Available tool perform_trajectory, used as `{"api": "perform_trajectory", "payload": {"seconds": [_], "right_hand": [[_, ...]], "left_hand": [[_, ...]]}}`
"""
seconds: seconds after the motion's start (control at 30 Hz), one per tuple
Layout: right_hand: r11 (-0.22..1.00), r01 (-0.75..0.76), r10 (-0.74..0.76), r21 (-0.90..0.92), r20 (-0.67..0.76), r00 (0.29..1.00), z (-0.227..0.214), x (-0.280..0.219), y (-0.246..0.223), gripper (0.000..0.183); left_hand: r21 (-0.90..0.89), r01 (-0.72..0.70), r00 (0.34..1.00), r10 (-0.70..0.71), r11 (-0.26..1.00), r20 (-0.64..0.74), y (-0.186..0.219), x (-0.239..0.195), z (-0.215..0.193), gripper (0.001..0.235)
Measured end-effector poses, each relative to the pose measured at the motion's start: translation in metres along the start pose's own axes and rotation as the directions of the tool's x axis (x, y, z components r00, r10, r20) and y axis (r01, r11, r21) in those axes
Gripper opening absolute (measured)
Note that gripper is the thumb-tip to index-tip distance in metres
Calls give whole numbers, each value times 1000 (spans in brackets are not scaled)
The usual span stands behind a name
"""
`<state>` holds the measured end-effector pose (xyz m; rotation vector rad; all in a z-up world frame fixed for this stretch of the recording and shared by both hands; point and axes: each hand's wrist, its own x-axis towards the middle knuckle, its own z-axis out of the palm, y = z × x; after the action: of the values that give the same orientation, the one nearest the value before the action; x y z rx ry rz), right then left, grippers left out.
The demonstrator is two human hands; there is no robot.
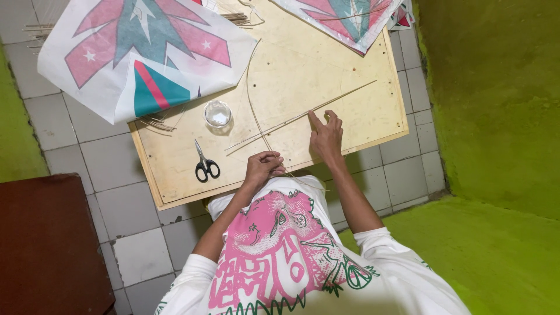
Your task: Assembling a kite frame by tying bamboo sticks together with string and applying glue.
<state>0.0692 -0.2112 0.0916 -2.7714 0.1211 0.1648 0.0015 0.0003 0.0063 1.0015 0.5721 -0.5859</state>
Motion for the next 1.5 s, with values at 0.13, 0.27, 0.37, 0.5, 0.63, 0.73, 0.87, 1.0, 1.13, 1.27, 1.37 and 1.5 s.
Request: {"api": "perform_trajectory", "payload": {"seconds": [0.13, 0.27, 0.37, 0.5, 0.63, 0.73, 0.87, 1.0, 1.13, 1.27, 1.37, 1.5], "right_hand": [[993, -40, 39, 108, 6, 999, 17, 5, 16, 64], [991, -33, 35, 132, -10, 999, 42, 11, 35, 61], [984, -65, 72, 165, -33, 997, 31, 9, 25, 63], [986, -71, 69, 154, 20, 997, 17, 5, 12, 67], [994, -56, 50, 93, 72, 996, 15, 3, 0, 63], [990, -99, 90, 96, 95, 991, 16, 0, -2, 63], [999, -23, 21, 38, 60, 998, 13, 0, -4, 63], [998, -31, 30, 48, 21, 999, 19, 4, -1, 60], [993, 44, -42, 113, -15, 999, -3, 13, -43, 57], [962, 257, -246, 93, -117, 962, 2, 24, -74, 60], [933, 349, -333, 84, -162, 929, 1, 48, -103, 59], [917, 370, -353, 146, -132, 926, -7, 52, -121, 59]], "left_hand": [[-7, 4, 1000, -4, 1000, 1, -3, 1, -1, 36], [9, 12, 1000, -12, 1000, 5, 0, 0, 0, 35], [-11, 9, 1000, -9, 1000, 7, 0, -1, 0, 35], [2, -7, 1000, 7, 1000, 18, -10, 3, -4, 36], [-5, -3, 999, 3, 1000, 32, -6, 4, -4, 37], [4, 24, 999, -25, 1000, 31, 8, -6, 0, 36], [8, 9, 1000, -9, 1000, 20, 11, -5, 2, 36], [-25, 21, 999, -20, 999, 26, 7, -3, 3, 37], [-17, 47, 999, -47, 999, -2, 6, -2, 1, 44], [21, 43, 999, -43, 999, -8, -2, -8, -4, 44], [-15, 19, 999, -18, 1000, 43, 9, 8, -16, 58], [63, 26, 995, -32, 998, 92, -5, 23, -27, 51]]}}
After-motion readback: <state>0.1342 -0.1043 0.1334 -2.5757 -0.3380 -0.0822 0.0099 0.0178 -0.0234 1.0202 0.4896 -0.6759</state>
